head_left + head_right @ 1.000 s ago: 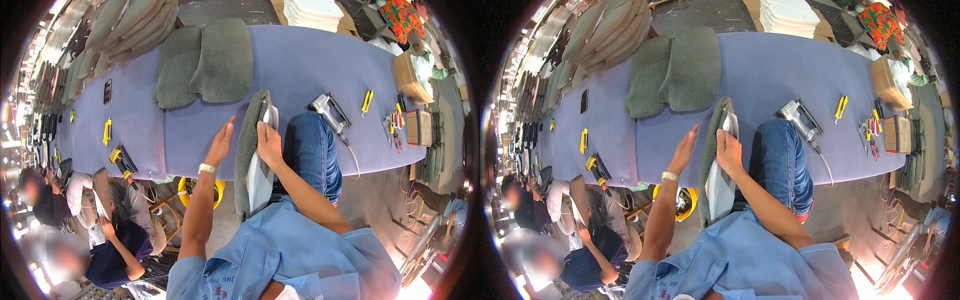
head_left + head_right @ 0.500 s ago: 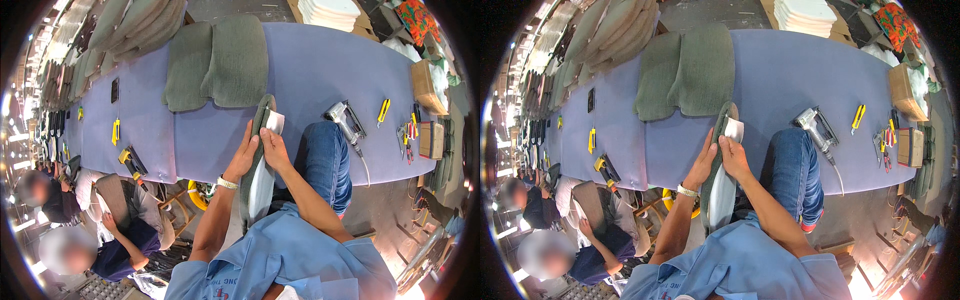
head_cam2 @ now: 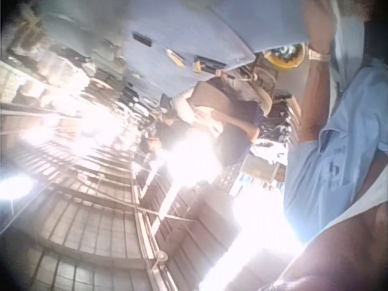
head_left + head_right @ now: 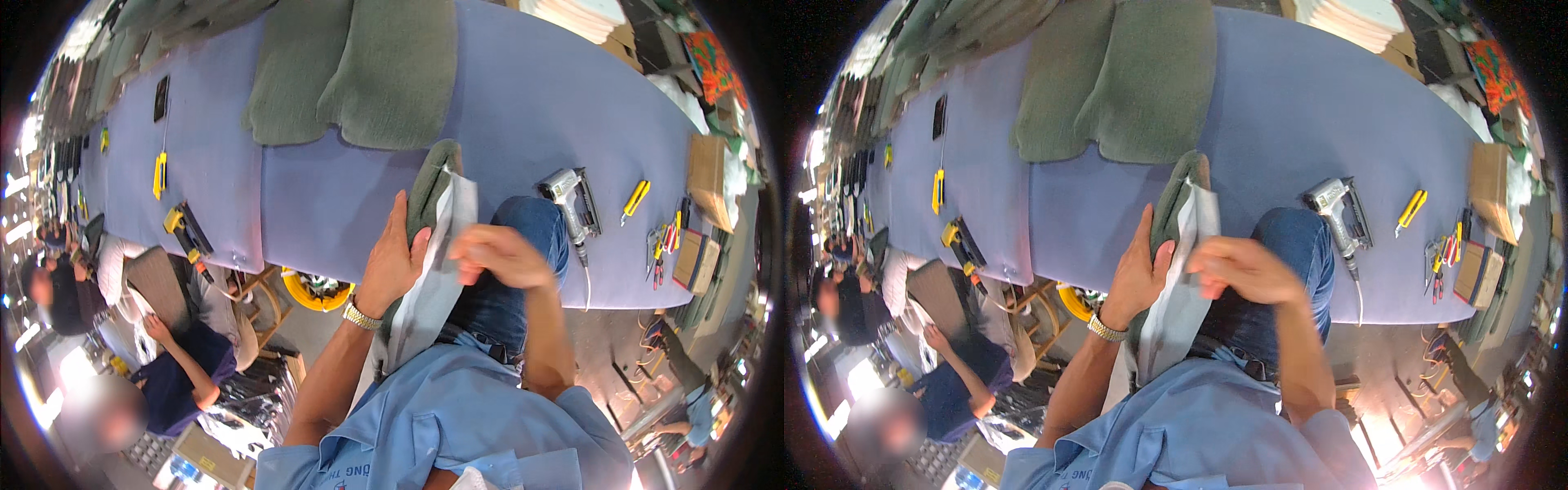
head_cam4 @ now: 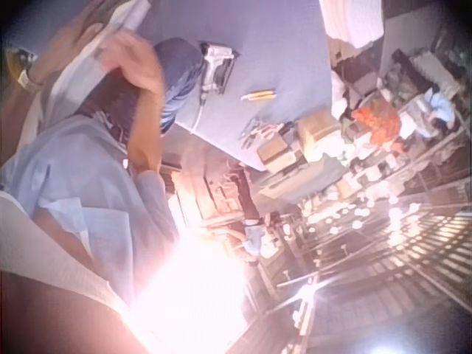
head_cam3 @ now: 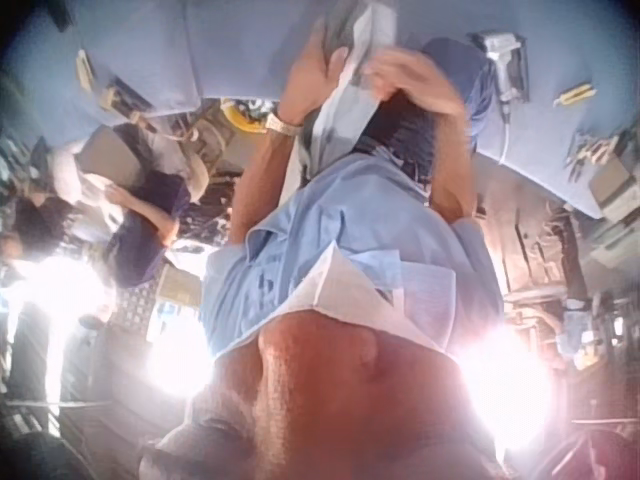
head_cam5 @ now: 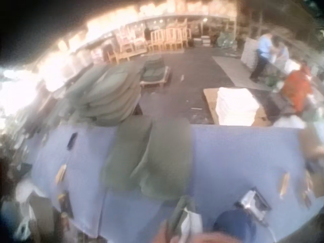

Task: The person assembles cushion covers by wrapping fabric around foam inserts, using a staple gun to secure the edges, and trimming excess fabric with a utility knife. The person handles multiple cushion pieces and tools on a workbench in a workshop.

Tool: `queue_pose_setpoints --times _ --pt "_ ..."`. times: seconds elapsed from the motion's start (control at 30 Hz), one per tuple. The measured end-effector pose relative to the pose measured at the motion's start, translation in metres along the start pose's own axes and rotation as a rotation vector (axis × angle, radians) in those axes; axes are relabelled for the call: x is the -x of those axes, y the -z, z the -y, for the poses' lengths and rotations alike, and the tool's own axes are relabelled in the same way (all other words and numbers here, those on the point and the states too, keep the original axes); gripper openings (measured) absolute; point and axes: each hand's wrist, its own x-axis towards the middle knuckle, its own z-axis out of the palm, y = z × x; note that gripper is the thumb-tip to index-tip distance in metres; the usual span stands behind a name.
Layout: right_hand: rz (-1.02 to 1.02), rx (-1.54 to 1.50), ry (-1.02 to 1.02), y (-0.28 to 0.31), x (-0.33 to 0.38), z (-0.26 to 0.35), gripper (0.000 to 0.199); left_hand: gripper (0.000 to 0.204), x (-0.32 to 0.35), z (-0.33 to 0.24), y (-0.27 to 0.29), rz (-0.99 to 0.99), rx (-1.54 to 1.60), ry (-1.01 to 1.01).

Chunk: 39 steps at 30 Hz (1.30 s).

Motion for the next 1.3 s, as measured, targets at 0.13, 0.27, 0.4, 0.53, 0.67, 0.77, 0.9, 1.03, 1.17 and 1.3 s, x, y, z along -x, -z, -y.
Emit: queue_pose_setpoints --times 0.13,0.27,0.4,0.53,0.67,0.77,0.9,1.03,1.17,1.3 --pt "-0.886 0.375 0.108 0.111 0.069 -0.038 0.042 0.075 0.001 -0.013 0.001 0.026 0.029 0.092" --pt "-1.171 1.013 -0.236 0.188 0.085 -0.116 0.066 0.074 -0.004 -0.012 -0.009 -0.017 -0.006 0.012" --pt "-1.141 1.084 -0.195 0.196 0.056 -0.102 0.074 0.073 0.002 -0.009 -0.011 -0.088 -0.030 0.025" --pt "-1.030 0.733 0.166 0.242 0.088 -0.156 0.080 0.075 0.002 0.005 -0.029 -0.113 0.015 0.023" --pt "-1.030 0.941 -0.009 0.234 0.097 -0.167 0.081 0.075 0.001 -0.005 -0.025 -0.015 -0.016 0.088" --pt "-0.957 1.038 -0.148 0.232 0.075 -0.121 0.059 0.072 0.004 -0.008 -0.019 -0.040 -0.046 0.055" --pt "-0.752 0.523 0.352 0.055 0.023 0.059 0.029 0.071 0.002 -0.012 -0.018 0.031 -0.007 0.159" --pt "0.165 0.088 0.878 -0.117 -0.003 0.135 0.042 0.072 -0.005 -0.002 -0.025 -0.032 0.022 0.085" --pt "0.736 -0.184 0.932 -0.221 -0.005 0.173 0.051 0.073 -0.001 -0.019 -0.015 -0.012 0.020 0.125" --pt "0.836 -0.210 0.917 -0.262 0.005 0.188 0.037 0.074 -0.001 -0.015 -0.019 -0.018 0.012 0.113"
